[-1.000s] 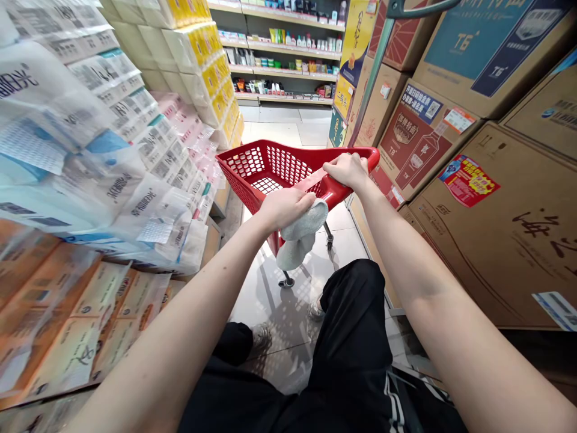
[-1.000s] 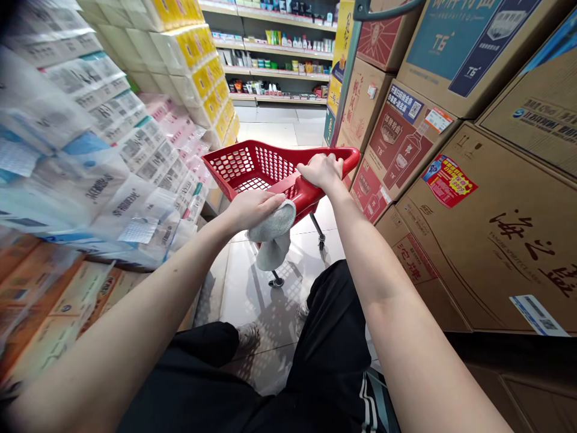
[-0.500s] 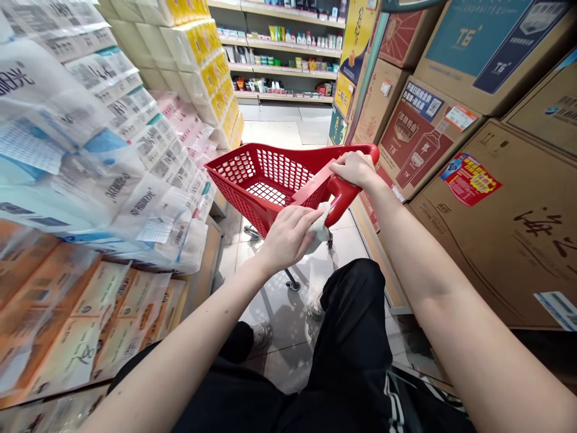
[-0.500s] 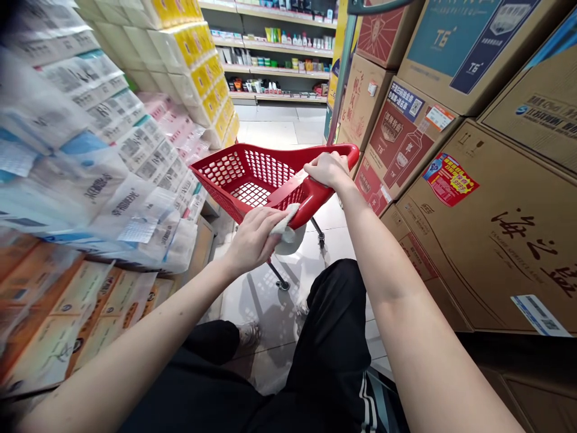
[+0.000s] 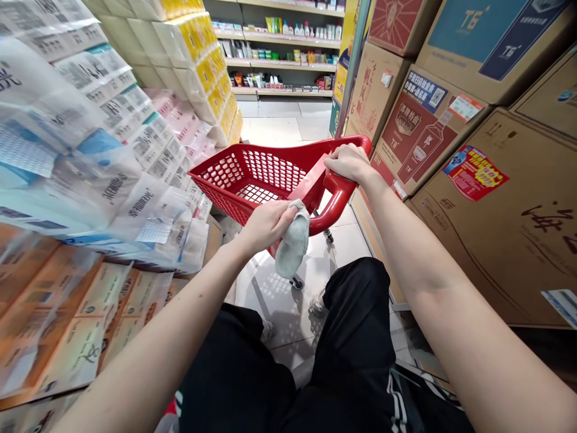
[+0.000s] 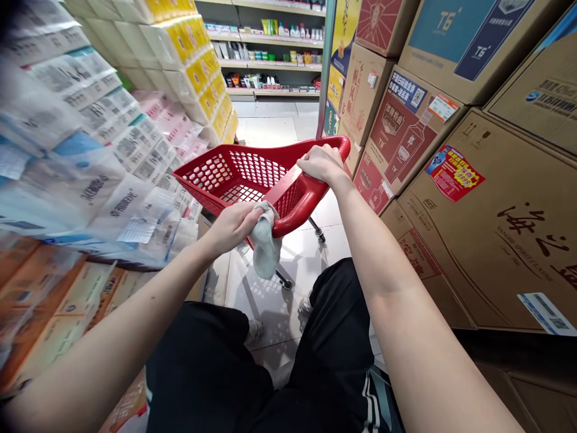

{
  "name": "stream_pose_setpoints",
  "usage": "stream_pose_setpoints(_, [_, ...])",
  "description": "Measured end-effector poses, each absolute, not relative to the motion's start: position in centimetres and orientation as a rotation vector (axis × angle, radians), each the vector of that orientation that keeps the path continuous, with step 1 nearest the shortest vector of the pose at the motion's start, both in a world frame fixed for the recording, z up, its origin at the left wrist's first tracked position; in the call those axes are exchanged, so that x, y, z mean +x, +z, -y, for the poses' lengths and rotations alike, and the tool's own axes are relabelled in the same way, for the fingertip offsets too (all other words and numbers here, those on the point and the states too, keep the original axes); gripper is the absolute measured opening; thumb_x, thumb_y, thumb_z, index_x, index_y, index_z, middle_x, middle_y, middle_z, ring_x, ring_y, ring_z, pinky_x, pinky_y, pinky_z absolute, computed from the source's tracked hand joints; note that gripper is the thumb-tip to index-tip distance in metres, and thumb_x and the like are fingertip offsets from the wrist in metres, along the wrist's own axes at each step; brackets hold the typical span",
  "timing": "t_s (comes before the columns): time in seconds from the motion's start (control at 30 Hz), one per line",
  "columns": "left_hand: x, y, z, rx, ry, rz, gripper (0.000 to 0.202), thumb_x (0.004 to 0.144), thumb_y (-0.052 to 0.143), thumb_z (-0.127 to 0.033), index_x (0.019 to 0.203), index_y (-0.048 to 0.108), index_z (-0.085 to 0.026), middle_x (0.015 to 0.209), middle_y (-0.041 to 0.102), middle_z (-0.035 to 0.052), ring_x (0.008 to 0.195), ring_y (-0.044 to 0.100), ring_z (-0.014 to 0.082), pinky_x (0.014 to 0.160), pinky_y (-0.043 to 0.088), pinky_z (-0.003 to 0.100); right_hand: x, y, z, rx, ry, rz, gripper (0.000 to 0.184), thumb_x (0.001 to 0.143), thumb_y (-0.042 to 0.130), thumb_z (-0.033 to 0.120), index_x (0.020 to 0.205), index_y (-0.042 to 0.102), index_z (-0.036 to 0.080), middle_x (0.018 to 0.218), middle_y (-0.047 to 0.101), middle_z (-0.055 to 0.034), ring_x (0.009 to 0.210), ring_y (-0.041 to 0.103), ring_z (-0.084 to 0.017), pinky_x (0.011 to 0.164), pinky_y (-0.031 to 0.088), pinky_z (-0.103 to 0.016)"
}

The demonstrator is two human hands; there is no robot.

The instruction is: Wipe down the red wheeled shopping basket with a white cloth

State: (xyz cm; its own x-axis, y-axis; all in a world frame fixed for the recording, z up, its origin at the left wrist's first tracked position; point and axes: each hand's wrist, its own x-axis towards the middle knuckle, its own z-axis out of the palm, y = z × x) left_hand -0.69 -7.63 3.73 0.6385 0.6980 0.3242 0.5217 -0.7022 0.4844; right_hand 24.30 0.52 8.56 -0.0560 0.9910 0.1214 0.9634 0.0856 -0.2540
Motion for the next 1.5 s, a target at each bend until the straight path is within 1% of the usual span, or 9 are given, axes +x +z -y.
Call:
stream_pose_setpoints(0.13, [-0.6, 2.0, 9.3, 2.657, 0.845, -0.866, 0.049, 0.101, 0.026, -0.043, 0.131, 0.058, -0.022, 0.119, 0.065, 0.0097, 0.110, 0.055, 0.0237, 0.101, 0.038, 0.040, 24.2, 8.5, -1.0, -1.981, 0.135, 2.080, 0.048, 0.091, 0.038, 0.046, 0.102, 0.076, 0.019, 0.099, 0.074, -0.0101, 0.107, 0.058, -0.034, 0.101, 0.036, -0.046])
stream_pose_setpoints(0.23, [-1.0, 0.9, 9.6, 2.738, 0.926, -0.845, 0.049, 0.100, 0.029, -0.044, 0.139, 0.052, -0.024, 0.123, 0.062, 0.0108, 0.114, 0.052, 0.0256, 0.102, 0.036, 0.043, 24.1, 8.5, -0.9, -1.986, 0.096, 2.063, 0.048, 0.091, 0.040, 0.047, 0.107, 0.075, 0.018, 0.100, 0.074, -0.0104, 0.108, 0.058, -0.034, 0.101, 0.036, -0.046])
stream_pose_setpoints(0.37, [-1.0, 1.4, 9.2, 2.768, 0.864, -0.820, 0.050, 0.101, 0.025, -0.044, 0.131, 0.058, -0.020, 0.110, 0.066, 0.0112, 0.102, 0.056, 0.0253, 0.094, 0.040, 0.042, 24.0, 8.8, -0.7, -1.975, 0.068, 2.055, 0.051, 0.090, 0.042, 0.048, 0.115, 0.072, 0.016, 0.107, 0.072, -0.0116, 0.112, 0.056, -0.035, 0.102, 0.034, -0.048])
stream_pose_setpoints(0.57, [0.7, 3.4, 9.0, 2.591, 0.789, -1.072, 0.052, 0.102, 0.020, -0.045, 0.090, 0.064, -0.019, 0.085, 0.066, 0.0078, 0.082, 0.060, 0.0205, 0.077, 0.042, 0.033, 24.1, 9.0, -0.9, -1.944, 0.159, 2.143, 0.049, 0.091, 0.037, 0.045, 0.110, 0.074, 0.018, 0.113, 0.070, -0.0095, 0.116, 0.053, -0.033, 0.105, 0.033, -0.050])
stream_pose_setpoints(0.7, [2.1, 3.8, 8.7, 2.581, 0.720, -1.312, 0.053, 0.102, 0.021, -0.045, 0.075, 0.058, -0.019, 0.074, 0.065, 0.0065, 0.070, 0.059, 0.0190, 0.067, 0.037, 0.031, 23.4, 8.5, -0.9, -1.994, 0.090, 2.016, 0.050, 0.093, 0.035, 0.046, 0.113, 0.072, 0.019, 0.135, 0.058, -0.0135, 0.130, 0.042, -0.038, 0.109, 0.024, -0.063])
stream_pose_setpoints(0.8, [2.7, 3.8, 8.6, 2.585, 0.757, -1.356, 0.053, 0.103, 0.020, -0.043, 0.077, 0.059, -0.018, 0.074, 0.066, 0.0070, 0.071, 0.060, 0.0189, 0.069, 0.037, 0.031, 22.3, 8.0, -0.5, -2.078, 0.103, 1.919, 0.054, 0.092, 0.036, 0.054, 0.122, 0.066, 0.022, 0.151, 0.042, -0.0138, 0.139, 0.028, -0.044, 0.104, 0.020, -0.074])
stream_pose_setpoints(0.9, [2.4, 3.0, 8.7, 2.607, 0.842, -1.269, 0.053, 0.103, 0.020, -0.043, 0.085, 0.062, -0.017, 0.079, 0.067, 0.0080, 0.077, 0.060, 0.0200, 0.076, 0.039, 0.033, 21.7, 7.7, 0.0, -2.119, 0.117, 1.944, 0.062, 0.085, 0.046, 0.062, 0.129, 0.062, 0.021, 0.158, 0.029, -0.0151, 0.143, 0.017, -0.049, 0.102, 0.022, -0.077])
stream_pose_setpoints(1.13, [-0.4, 0.2, 8.2, 2.705, 0.942, -0.907, 0.050, 0.101, 0.026, -0.044, 0.131, 0.055, -0.018, 0.118, 0.064, 0.0134, 0.107, 0.055, 0.0256, 0.096, 0.040, 0.042, 22.0, 7.7, 0.2, -2.100, 0.108, 1.960, 0.054, 0.085, 0.048, 0.054, 0.126, 0.064, 0.024, 0.161, 0.025, -0.0102, 0.144, 0.015, -0.049, 0.101, 0.026, -0.075])
stream_pose_setpoints(1.5, [-2.9, -0.6, 6.7, 2.586, 1.001, -0.973, 0.048, 0.100, 0.026, -0.045, 0.123, 0.058, -0.017, 0.120, 0.063, 0.0143, 0.113, 0.055, 0.0263, 0.102, 0.042, 0.044, 21.0, 7.5, -0.5, -2.055, 0.124, 1.987, 0.052, 0.088, 0.044, 0.053, 0.123, 0.065, 0.022, 0.162, 0.021, -0.0114, 0.144, 0.013, -0.052, 0.100, 0.019, -0.079])
